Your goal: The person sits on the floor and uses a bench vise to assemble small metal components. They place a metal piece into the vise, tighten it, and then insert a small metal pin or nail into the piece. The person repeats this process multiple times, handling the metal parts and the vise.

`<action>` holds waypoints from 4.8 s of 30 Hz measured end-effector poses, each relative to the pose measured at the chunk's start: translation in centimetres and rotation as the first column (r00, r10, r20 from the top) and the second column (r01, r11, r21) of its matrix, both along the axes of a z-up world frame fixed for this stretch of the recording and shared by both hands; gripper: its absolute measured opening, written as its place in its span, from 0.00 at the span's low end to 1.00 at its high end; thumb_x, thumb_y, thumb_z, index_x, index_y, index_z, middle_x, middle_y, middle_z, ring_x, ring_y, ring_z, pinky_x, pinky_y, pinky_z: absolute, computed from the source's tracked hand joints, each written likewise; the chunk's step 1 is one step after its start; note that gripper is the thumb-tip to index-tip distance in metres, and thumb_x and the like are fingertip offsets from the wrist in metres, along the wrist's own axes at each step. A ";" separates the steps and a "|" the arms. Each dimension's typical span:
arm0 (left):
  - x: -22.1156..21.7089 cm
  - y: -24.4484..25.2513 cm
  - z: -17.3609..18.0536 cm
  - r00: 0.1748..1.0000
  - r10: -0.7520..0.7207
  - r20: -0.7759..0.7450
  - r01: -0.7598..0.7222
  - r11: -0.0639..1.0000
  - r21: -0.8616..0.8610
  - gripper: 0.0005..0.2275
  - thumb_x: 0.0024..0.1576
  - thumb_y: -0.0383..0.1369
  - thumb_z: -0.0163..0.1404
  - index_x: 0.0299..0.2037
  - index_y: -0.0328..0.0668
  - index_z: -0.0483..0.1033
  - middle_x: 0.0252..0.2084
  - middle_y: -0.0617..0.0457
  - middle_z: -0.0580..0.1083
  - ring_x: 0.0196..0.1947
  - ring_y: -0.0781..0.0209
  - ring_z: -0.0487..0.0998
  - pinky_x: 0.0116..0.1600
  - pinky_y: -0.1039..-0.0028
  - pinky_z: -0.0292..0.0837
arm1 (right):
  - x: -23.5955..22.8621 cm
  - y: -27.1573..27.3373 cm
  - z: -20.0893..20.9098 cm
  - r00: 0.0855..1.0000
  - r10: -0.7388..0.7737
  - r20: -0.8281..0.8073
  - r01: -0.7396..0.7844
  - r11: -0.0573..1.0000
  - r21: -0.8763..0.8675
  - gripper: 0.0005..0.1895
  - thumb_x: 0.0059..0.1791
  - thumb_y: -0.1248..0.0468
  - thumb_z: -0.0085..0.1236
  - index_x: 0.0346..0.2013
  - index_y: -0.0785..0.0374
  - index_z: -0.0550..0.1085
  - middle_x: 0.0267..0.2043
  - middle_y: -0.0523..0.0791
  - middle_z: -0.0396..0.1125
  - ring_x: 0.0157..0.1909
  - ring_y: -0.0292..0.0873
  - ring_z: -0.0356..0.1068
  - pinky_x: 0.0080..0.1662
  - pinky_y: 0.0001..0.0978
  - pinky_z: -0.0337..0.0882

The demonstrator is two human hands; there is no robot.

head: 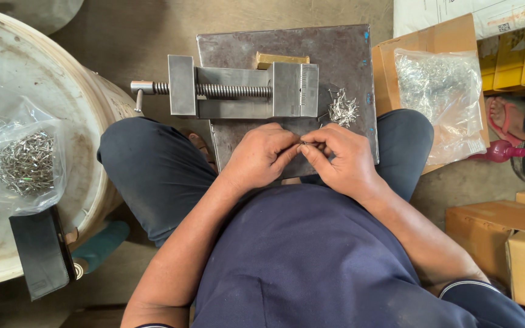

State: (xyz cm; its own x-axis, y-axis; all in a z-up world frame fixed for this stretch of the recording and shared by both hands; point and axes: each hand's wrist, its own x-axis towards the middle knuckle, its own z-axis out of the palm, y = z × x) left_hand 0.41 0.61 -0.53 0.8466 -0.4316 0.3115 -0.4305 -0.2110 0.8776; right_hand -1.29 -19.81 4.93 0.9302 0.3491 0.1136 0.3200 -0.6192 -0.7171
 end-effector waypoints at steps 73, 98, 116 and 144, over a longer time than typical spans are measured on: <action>-0.5 -1.0 0.1 0.999 0.044 0.009 -0.045 0.995 0.091 0.08 0.60 0.31 0.58 0.44 0.36 0.78 0.34 0.46 0.76 0.35 0.47 0.76 0.41 0.62 0.72 | 0.6 -3.9 -3.0 0.978 -0.008 0.207 0.050 0.979 -0.196 0.02 0.52 0.66 0.62 0.36 0.62 0.77 0.34 0.46 0.73 0.34 0.48 0.73 0.35 0.39 0.70; -0.4 -0.6 -0.3 0.996 0.042 0.080 -0.049 0.994 0.095 0.05 0.60 0.31 0.56 0.38 0.38 0.77 0.33 0.46 0.77 0.36 0.43 0.75 0.41 0.56 0.70 | 0.1 -2.2 -4.1 0.960 -0.006 -0.280 0.095 0.947 0.306 0.07 0.55 0.68 0.61 0.45 0.67 0.75 0.38 0.41 0.70 0.36 0.32 0.66 0.38 0.24 0.69; -0.4 0.1 0.3 0.997 0.055 -0.053 -0.056 0.998 -0.023 0.11 0.59 0.36 0.57 0.46 0.37 0.79 0.34 0.48 0.78 0.37 0.48 0.79 0.42 0.62 0.73 | 4.5 0.8 2.8 0.982 0.018 0.188 -0.020 1.000 0.006 0.03 0.54 0.70 0.64 0.40 0.66 0.76 0.39 0.46 0.71 0.32 0.37 0.69 0.35 0.27 0.69; -0.8 -0.2 -0.2 0.983 0.182 -0.015 -0.182 0.978 -0.100 0.03 0.59 0.28 0.57 0.36 0.38 0.78 0.28 0.49 0.74 0.29 0.53 0.75 0.36 0.66 0.68 | 0.8 -0.7 -1.5 0.951 0.118 0.287 -0.021 0.947 -0.322 0.07 0.49 0.66 0.63 0.42 0.59 0.81 0.30 0.46 0.68 0.33 0.51 0.71 0.35 0.42 0.71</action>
State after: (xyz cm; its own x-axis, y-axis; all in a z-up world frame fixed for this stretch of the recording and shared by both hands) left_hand -0.38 0.36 -0.68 0.9099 -0.2367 0.3407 -0.3882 -0.1957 0.9006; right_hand -0.49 -20.47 3.45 0.8418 0.4746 0.2571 0.5391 -0.7635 -0.3557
